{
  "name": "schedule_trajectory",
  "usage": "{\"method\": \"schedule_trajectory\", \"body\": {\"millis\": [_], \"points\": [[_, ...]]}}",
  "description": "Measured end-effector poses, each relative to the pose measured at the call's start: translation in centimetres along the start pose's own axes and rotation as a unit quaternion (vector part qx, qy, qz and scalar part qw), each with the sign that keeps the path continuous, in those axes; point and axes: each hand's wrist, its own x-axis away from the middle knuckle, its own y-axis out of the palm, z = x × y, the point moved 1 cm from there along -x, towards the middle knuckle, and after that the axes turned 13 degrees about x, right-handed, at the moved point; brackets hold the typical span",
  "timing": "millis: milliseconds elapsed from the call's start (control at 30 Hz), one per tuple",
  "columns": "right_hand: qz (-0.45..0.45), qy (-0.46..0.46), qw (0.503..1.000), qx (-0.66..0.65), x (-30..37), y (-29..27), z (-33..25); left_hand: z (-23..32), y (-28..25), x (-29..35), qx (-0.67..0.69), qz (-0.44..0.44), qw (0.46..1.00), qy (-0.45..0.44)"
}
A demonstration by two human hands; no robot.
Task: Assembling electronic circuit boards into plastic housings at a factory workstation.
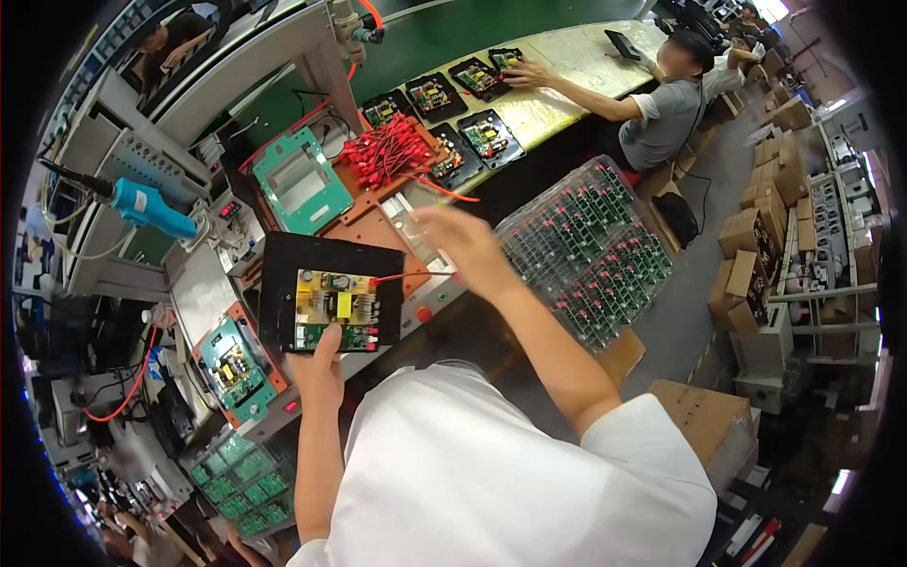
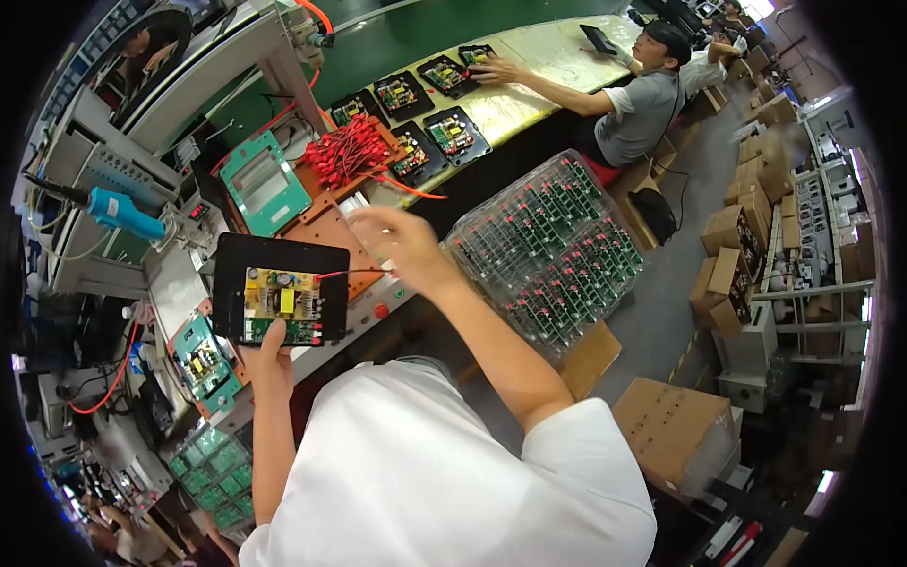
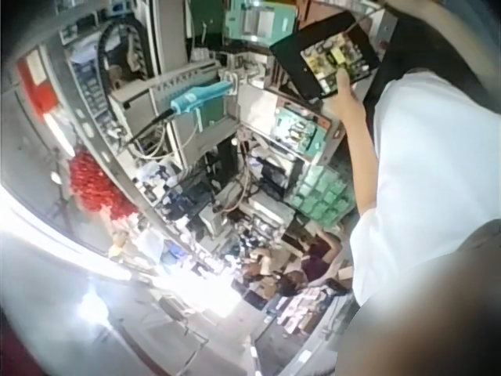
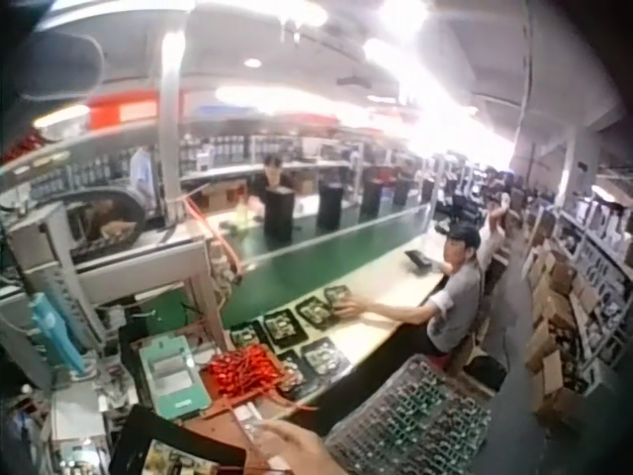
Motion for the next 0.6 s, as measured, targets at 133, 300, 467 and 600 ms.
{"method": "schedule_trajectory", "body": {"millis": [133,300,467,600], "points": [[-0.072,0.167,0.916,-0.358,4.5,-0.2,4.0,-2.3,3.5,-1.4,0.063,-0.073,0.98,-0.172],[0.156,0.174,0.892,-0.388,4.8,-2.9,8.2,-5.1,6.0,-3.0,-0.142,-0.197,0.919,-0.311],[0.308,0.154,0.898,-0.275,-0.3,-15.3,15.0,-2.4,3.4,0.1,-0.13,-0.246,0.927,-0.25],[0.375,0.226,0.863,-0.253,-9.2,-23.5,19.7,-0.4,0.5,2.6,-0.122,-0.166,0.96,-0.19]]}}
